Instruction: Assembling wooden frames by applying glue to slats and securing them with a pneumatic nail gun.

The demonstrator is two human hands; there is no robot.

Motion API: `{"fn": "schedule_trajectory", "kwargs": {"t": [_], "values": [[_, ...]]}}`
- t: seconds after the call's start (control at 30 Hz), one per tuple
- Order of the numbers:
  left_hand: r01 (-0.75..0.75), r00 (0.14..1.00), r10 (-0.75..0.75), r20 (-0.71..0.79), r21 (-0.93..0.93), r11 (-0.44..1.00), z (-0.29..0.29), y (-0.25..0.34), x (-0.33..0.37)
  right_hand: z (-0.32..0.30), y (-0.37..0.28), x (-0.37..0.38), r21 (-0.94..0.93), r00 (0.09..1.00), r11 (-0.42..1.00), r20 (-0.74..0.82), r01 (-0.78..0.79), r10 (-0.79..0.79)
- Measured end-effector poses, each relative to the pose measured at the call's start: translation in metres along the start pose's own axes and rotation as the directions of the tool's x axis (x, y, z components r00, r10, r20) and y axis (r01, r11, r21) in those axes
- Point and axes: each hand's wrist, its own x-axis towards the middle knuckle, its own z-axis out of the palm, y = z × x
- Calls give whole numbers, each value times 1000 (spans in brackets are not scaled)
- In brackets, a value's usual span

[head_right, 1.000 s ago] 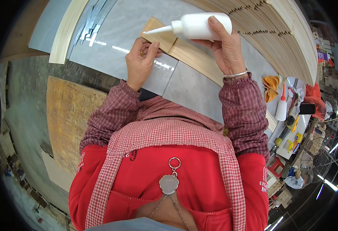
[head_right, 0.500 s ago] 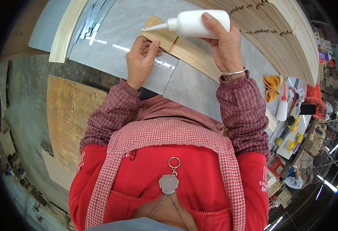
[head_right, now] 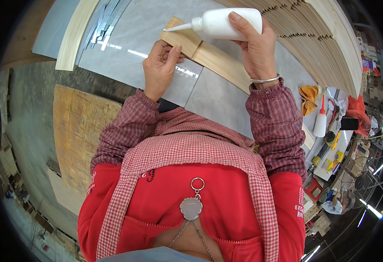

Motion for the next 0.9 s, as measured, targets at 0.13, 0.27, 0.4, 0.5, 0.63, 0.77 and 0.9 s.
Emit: {"fn": "schedule_trajectory", "kwargs": {"t": [0.13, 0.27, 0.4, 0.5, 0.63, 0.77, 0.9], "values": [[-6, 1000, 6, 4, 14, 1000, 0, 1, 0, 1, -2, -3, 0, 1000, 1000, -7, 16, -16], [-7, 1000, 7, 14, 2, 1000, 0, 0, 0, 6, -4, -8, -63, 998, 996, -5, 61, -62], [-30, 999, 29, -35, -26, 999, 2, -1, 0, 18, -13, -11, -76, 997, 995, -30, 68, -70], [-39, 998, 37, -49, -37, 999, 3, -2, 1, 18, -14, -10, -88, 996, 993, -41, 79, -83], [-40, 998, 39, -44, -40, 998, 3, -3, 1, 16, -14, -8, -108, 993, 989, -45, 105, -110], [-47, 998, 46, -42, -16, 999, 2, -4, 1, 13, -15, -5, -125, 988, 982, -45, 139, -146], [-41, 998, 40, -48, -36, 998, 3, -1, 1, 3, -11, -2, -104, 984, 979, -13, 175, -178]]}}
